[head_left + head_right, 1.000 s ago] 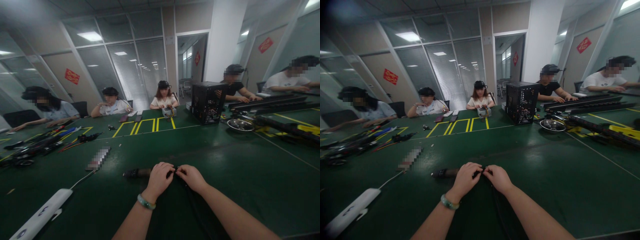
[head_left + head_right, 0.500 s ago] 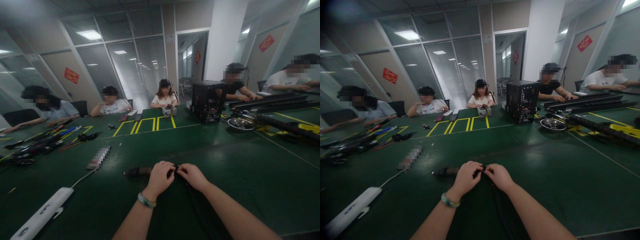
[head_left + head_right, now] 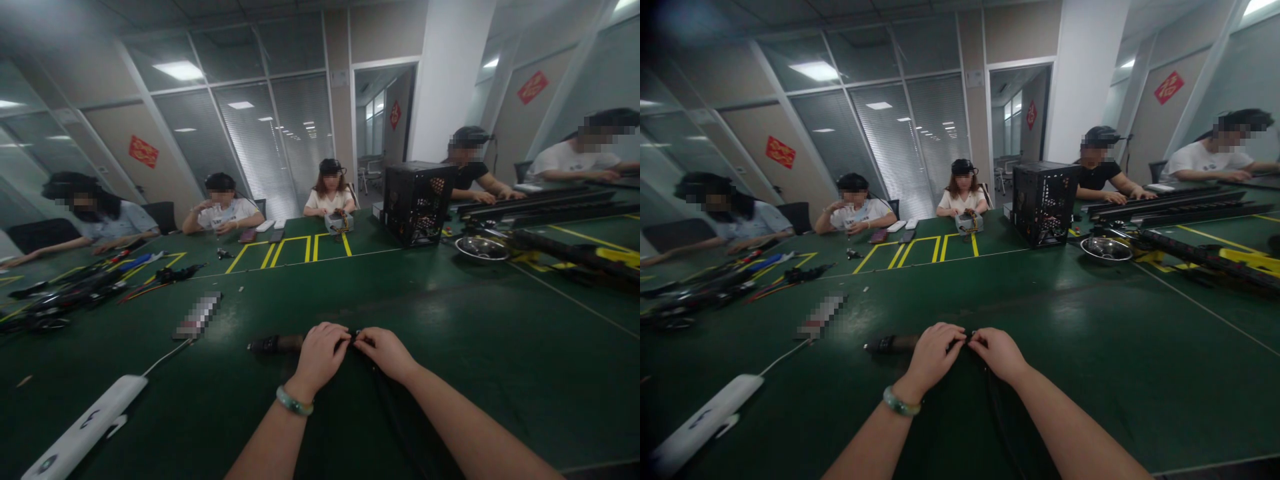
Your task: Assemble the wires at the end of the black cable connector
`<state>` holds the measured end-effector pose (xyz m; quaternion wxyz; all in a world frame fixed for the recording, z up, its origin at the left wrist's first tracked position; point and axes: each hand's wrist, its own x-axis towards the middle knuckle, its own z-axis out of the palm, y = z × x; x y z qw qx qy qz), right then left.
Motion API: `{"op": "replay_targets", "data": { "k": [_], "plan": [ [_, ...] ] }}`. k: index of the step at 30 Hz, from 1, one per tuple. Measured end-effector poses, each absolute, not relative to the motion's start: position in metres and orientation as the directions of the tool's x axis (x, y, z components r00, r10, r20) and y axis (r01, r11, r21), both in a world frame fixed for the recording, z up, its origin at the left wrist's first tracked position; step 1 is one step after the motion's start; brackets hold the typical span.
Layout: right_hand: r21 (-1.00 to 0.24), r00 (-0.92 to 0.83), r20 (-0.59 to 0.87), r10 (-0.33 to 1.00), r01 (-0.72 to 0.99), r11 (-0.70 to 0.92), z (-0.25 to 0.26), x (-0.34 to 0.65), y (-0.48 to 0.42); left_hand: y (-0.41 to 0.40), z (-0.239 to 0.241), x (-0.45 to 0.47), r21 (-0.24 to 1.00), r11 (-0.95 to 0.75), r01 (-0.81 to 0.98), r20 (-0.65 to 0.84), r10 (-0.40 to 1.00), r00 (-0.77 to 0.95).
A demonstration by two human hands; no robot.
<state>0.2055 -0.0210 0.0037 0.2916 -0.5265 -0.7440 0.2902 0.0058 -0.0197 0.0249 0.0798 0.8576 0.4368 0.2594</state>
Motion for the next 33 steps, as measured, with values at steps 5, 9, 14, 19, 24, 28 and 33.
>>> {"op": "replay_targets", "data": {
  "k": [5, 9, 14, 19, 24, 28, 33],
  "plan": [
    [-0.739, -0.276, 0.116, 0.954, 0.617, 0.269, 0.0047, 0.2047, -0.0229, -0.0201, 0.0259, 0.0053, 0.356, -0.613, 0.706, 0.383, 0.785, 0.488],
    [-0.737, -0.277, 0.112, 0.954, 0.621, 0.266, 0.0052, 0.2045, -0.0224, -0.0199, 0.0261, 0.0055, 0.360, -0.613, 0.703, 0.382, 0.785, 0.488],
    [-0.734, -0.281, 0.126, 0.951, 0.618, 0.281, 0.0056, 0.2046, -0.0215, -0.0197, 0.0259, 0.0053, 0.357, -0.618, 0.700, 0.389, 0.780, 0.490],
    [-0.735, -0.283, 0.120, 0.952, 0.619, 0.277, 0.0085, 0.2045, -0.0226, -0.0200, 0.0272, 0.0056, 0.350, -0.613, 0.708, 0.388, 0.783, 0.486],
    [-0.730, -0.281, 0.102, 0.954, 0.631, 0.264, 0.0111, 0.2045, -0.0236, -0.0213, 0.0303, 0.0061, 0.358, -0.611, 0.706, 0.378, 0.786, 0.489],
    [-0.733, -0.282, 0.111, 0.953, 0.625, 0.270, 0.0098, 0.2044, -0.0232, -0.0214, 0.0308, 0.0060, 0.354, -0.610, 0.709, 0.371, 0.788, 0.492],
    [-0.738, -0.281, 0.083, 0.956, 0.628, 0.249, 0.0099, 0.2042, -0.0232, -0.0204, 0.0271, 0.0059, 0.352, -0.585, 0.731, 0.360, 0.805, 0.471]
  ]
}}
